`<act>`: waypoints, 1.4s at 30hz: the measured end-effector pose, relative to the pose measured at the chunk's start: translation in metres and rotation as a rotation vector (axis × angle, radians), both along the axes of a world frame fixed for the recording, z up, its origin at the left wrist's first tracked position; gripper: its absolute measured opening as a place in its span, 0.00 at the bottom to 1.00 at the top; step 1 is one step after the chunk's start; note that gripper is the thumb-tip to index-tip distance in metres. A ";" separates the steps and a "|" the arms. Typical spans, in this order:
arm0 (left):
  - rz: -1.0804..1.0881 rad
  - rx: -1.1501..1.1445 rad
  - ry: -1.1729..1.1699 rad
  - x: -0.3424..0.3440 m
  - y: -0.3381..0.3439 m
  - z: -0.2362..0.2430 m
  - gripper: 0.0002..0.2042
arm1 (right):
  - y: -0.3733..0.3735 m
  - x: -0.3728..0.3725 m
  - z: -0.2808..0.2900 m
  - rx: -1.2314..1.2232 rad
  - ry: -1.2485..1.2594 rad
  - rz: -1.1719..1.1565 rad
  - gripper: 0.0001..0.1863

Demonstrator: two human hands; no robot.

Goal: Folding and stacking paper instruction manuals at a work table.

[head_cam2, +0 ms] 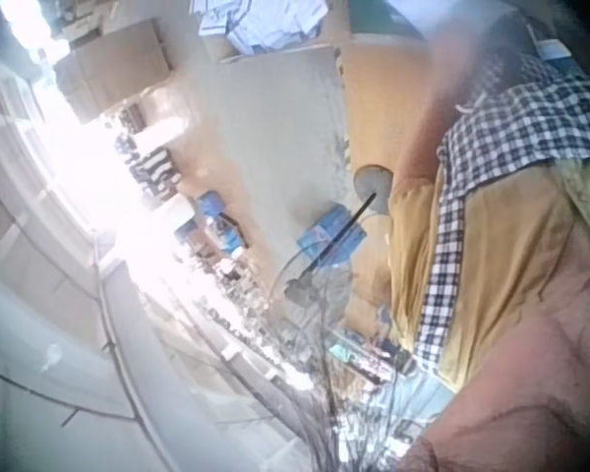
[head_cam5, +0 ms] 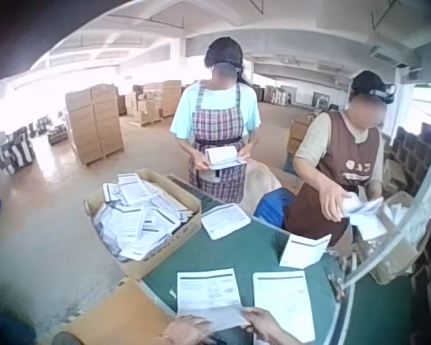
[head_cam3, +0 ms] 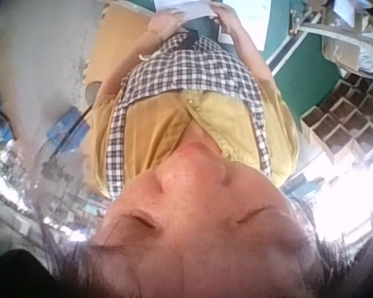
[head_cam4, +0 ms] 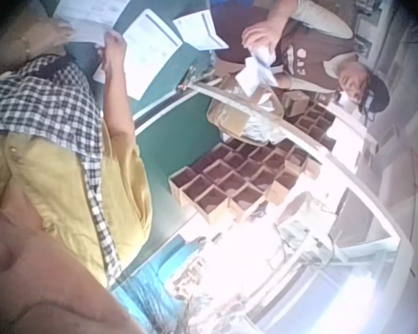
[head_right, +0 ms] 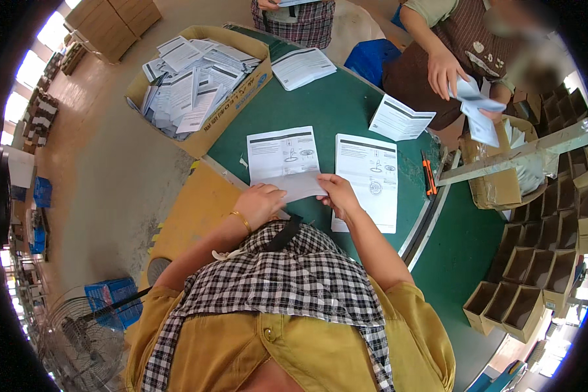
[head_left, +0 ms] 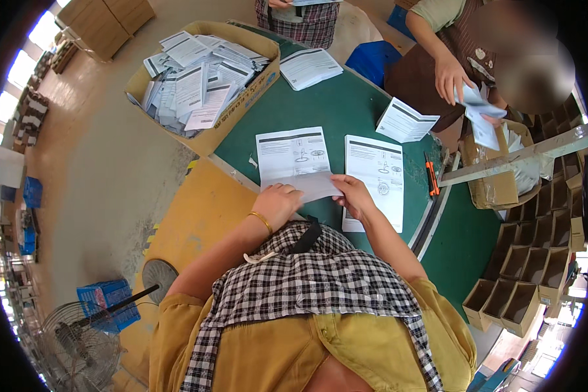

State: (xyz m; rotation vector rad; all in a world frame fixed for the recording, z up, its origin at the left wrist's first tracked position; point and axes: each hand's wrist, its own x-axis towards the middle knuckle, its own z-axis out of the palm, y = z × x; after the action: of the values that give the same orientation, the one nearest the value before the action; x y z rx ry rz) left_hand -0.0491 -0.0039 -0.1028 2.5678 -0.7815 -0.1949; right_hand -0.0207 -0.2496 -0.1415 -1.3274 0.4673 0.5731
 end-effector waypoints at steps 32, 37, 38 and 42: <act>0.019 -0.026 -0.238 0.014 -0.033 -0.009 0.06 | -0.027 0.005 -0.003 0.182 -0.003 -0.069 0.10; -0.030 0.031 -0.280 0.023 -0.032 -0.008 0.05 | -0.029 0.004 0.009 0.163 0.006 -0.092 0.12; -0.015 -0.006 -0.253 0.023 -0.032 -0.006 0.07 | -0.030 0.004 0.011 0.168 -0.012 -0.112 0.13; 0.172 -0.078 0.185 0.025 -0.037 0.009 0.13 | -0.038 0.001 0.010 0.151 -0.060 -0.149 0.14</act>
State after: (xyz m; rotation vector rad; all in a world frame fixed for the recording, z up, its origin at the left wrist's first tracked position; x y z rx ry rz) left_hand -0.0239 -0.0413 -0.0943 2.4842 -0.4881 -0.3345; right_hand -0.0194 -0.2873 -0.1318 -1.1519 0.4604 0.4358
